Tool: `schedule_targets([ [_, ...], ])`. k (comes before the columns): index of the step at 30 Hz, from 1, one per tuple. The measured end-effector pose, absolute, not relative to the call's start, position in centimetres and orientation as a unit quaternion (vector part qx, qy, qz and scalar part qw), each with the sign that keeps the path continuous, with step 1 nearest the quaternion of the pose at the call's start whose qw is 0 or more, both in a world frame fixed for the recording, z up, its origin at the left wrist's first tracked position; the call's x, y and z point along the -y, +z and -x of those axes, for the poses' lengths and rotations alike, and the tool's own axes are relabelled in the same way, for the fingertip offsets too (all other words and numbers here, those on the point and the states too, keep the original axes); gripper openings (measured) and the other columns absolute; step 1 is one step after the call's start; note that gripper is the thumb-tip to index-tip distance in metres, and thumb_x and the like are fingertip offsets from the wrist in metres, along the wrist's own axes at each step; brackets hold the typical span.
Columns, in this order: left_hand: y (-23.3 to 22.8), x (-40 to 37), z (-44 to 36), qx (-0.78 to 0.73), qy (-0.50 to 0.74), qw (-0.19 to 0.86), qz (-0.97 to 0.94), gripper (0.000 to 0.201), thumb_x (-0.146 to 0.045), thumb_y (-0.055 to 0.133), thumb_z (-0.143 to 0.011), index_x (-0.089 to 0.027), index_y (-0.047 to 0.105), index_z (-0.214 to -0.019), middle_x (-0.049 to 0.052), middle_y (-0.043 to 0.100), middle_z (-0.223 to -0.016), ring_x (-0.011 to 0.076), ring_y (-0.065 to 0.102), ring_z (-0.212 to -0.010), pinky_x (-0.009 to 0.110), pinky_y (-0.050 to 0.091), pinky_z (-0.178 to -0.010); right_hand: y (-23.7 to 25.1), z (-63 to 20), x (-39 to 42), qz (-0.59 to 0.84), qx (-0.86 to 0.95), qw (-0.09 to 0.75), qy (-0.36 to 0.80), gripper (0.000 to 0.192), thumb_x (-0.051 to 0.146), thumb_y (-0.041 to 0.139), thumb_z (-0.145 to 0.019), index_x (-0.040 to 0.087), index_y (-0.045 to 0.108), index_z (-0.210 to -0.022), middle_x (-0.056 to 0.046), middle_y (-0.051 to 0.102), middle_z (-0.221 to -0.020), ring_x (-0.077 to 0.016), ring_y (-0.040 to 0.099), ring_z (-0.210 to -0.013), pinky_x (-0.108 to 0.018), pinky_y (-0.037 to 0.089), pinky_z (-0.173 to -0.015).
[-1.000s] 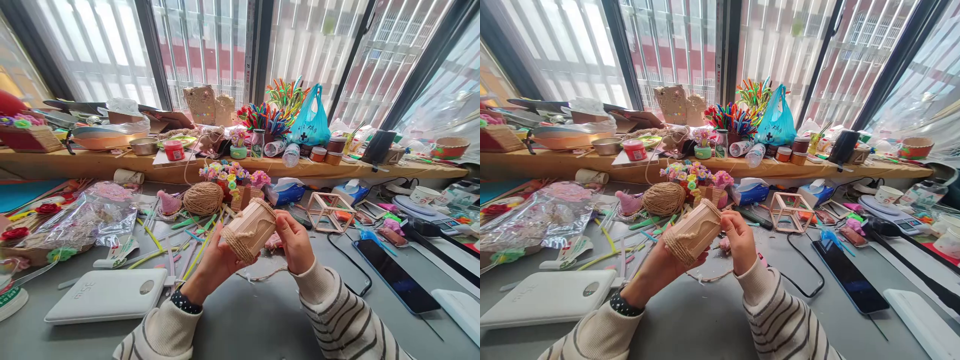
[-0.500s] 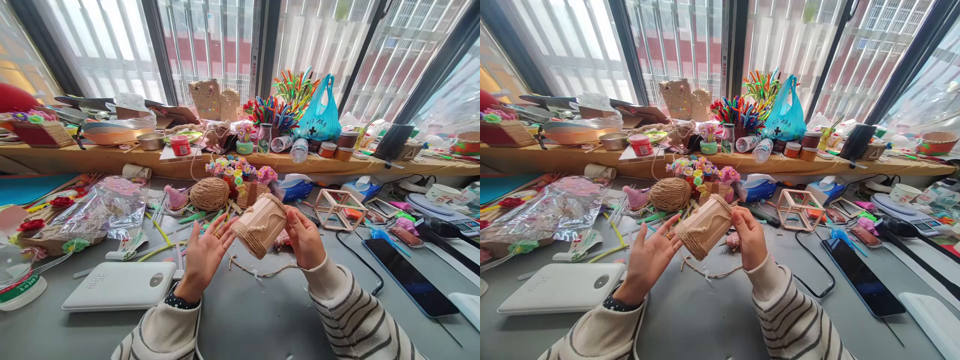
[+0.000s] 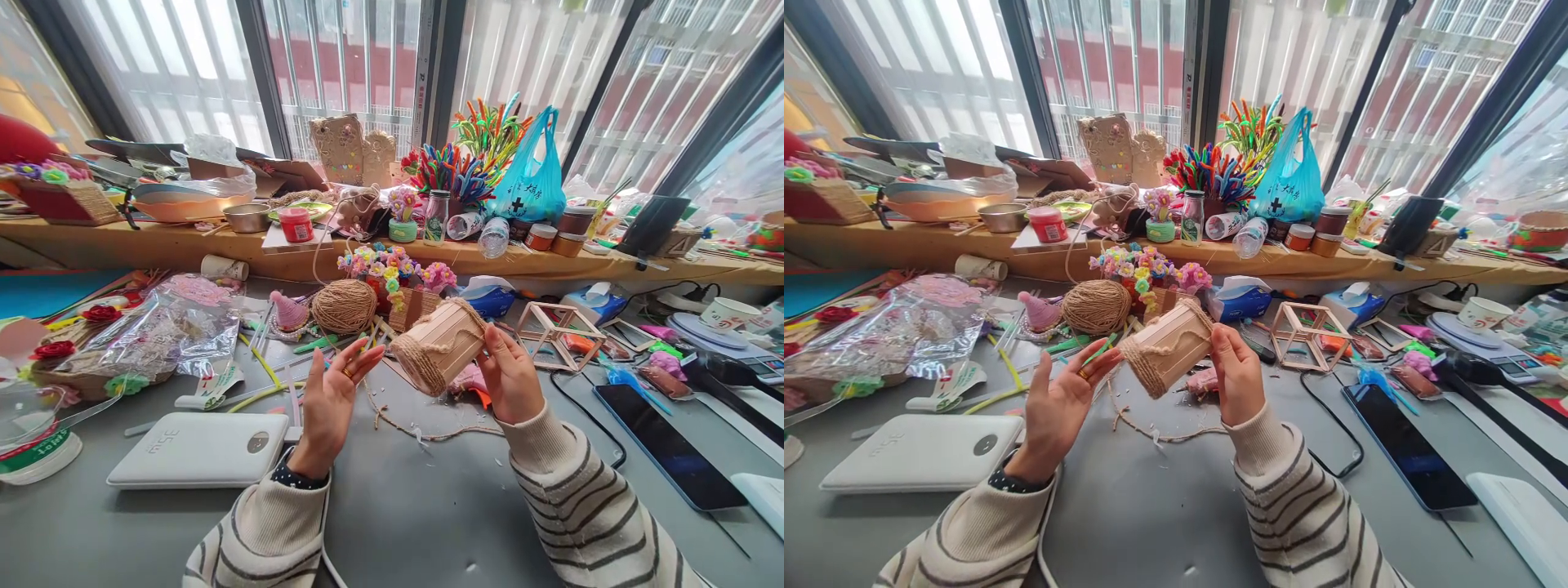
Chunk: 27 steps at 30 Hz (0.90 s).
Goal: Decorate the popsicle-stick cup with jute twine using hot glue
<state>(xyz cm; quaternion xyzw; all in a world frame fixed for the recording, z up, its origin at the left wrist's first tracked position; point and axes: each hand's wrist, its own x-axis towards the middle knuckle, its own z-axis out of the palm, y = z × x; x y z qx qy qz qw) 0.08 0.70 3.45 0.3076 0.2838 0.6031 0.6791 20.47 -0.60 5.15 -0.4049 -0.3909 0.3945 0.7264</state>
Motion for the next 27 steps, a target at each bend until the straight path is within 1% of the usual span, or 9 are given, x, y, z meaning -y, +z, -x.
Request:
schedule_targets([
  [4,3.6,-0.1,-0.6,-0.26,0.497,0.771,-0.302,0.054,-0.057,0.043,-0.082,-0.015,0.062,-0.108,0.012,0.067,-0.107,0.0248,0.059,-0.105,0.038,0.038,-0.098,4.8,-20.0,0.9,0.41,0.441,0.708,0.369,0.032,0.053,0.062,-0.071,0.023,0.067,-0.078,-0.004,0.063,-0.1,-0.0176,0.058,-0.091,-0.034,0.048,-0.081],
  [9,3.8,1.0,-0.6,-0.181,0.321,0.873,-0.321,0.068,-0.066,0.043,-0.077,-0.017,0.053,-0.123,0.015,0.065,-0.112,0.0324,0.065,-0.093,0.043,0.045,-0.084,4.4,-19.5,1.5,0.401,0.532,0.666,0.336,0.026,0.046,0.058,-0.078,0.022,0.068,-0.075,-0.005,0.06,-0.099,-0.0195,0.056,-0.094,-0.036,0.046,-0.084],
  [11,3.5,1.3,-0.5,-0.19,0.342,0.865,-0.315,0.062,-0.061,0.049,-0.076,-0.017,0.055,-0.12,0.013,0.066,-0.112,0.0323,0.064,-0.096,0.042,0.046,-0.084,4.6,-19.5,1.7,0.391,0.561,0.655,0.321,0.022,0.043,0.058,-0.08,0.024,0.069,-0.078,-0.005,0.059,-0.1,-0.02,0.055,-0.098,-0.038,0.045,-0.087],
  [13,3.0,1.3,-0.4,-0.206,0.385,0.844,-0.311,0.054,-0.054,0.056,-0.074,-0.019,0.059,-0.115,0.011,0.065,-0.114,0.0322,0.06,-0.105,0.042,0.046,-0.087,5.1,-19.5,2.2,0.377,0.578,0.658,0.301,0.02,0.042,0.057,-0.08,0.029,0.067,-0.092,-0.003,0.057,-0.107,-0.0207,0.052,-0.108,-0.039,0.041,-0.095],
  [16,2.3,1.2,-0.4,-0.205,0.41,0.826,-0.328,0.052,-0.048,0.061,-0.071,-0.018,0.059,-0.114,0.011,0.061,-0.121,0.0329,0.052,-0.117,0.044,0.042,-0.094,6.1,-19.3,3.1,0.335,0.631,0.654,0.247,0.035,0.054,0.045,-0.083,0.036,0.063,-0.107,0.001,0.044,-0.132,-0.0245,0.035,-0.129,-0.046,0.031,-0.106],
  [18,2.1,1.2,-0.5,-0.19,0.403,0.828,-0.339,0.06,-0.05,0.062,-0.07,-0.017,0.055,-0.12,0.012,0.054,-0.13,0.0343,0.045,-0.124,0.045,0.038,-0.099,6.6,-19.1,3.8,0.314,0.691,0.616,0.212,0.052,0.065,0.027,-0.084,0.036,0.068,-0.098,0.007,0.032,-0.143,-0.028,0.025,-0.135,-0.05,0.024,-0.11],
  [20,2.0,1.2,-0.5,-0.173,0.392,0.835,-0.345,0.07,-0.054,0.061,-0.068,-0.016,0.049,-0.126,0.012,0.047,-0.137,0.0354,0.037,-0.129,0.045,0.034,-0.103,6.9,-18.8,4.2,0.306,0.732,0.578,0.191,0.066,0.069,0.015,-0.083,0.035,0.071,-0.09,0.013,0.024,-0.147,-0.0302,0.021,-0.137,-0.052,0.018,-0.112],
  [24,1.5,1.2,-0.2,-0.144,0.37,0.849,-0.35,0.079,-0.057,0.059,-0.069,-0.014,0.04,-0.133,0.014,0.041,-0.141,0.0363,0.033,-0.131,0.047,0.031,-0.103,7.0,-18.5,4.5,0.294,0.755,0.555,0.187,0.069,0.071,0.014,-0.081,0.035,0.072,-0.09,0.017,0.015,-0.15,-0.0318,0.016,-0.138,-0.052,0.011,-0.114],
  [27,0.6,0.9,0.2,-0.109,0.362,0.857,-0.349,0.075,-0.057,0.053,-0.074,-0.013,0.04,-0.133,0.015,0.047,-0.136,0.0335,0.041,-0.126,0.046,0.031,-0.102,6.9,-18.6,4.4,0.293,0.752,0.558,0.192,0.072,0.075,0.015,-0.078,0.033,0.073,-0.085,0.018,0.012,-0.15,-0.0333,0.009,-0.139,-0.051,0.008,-0.115],
])
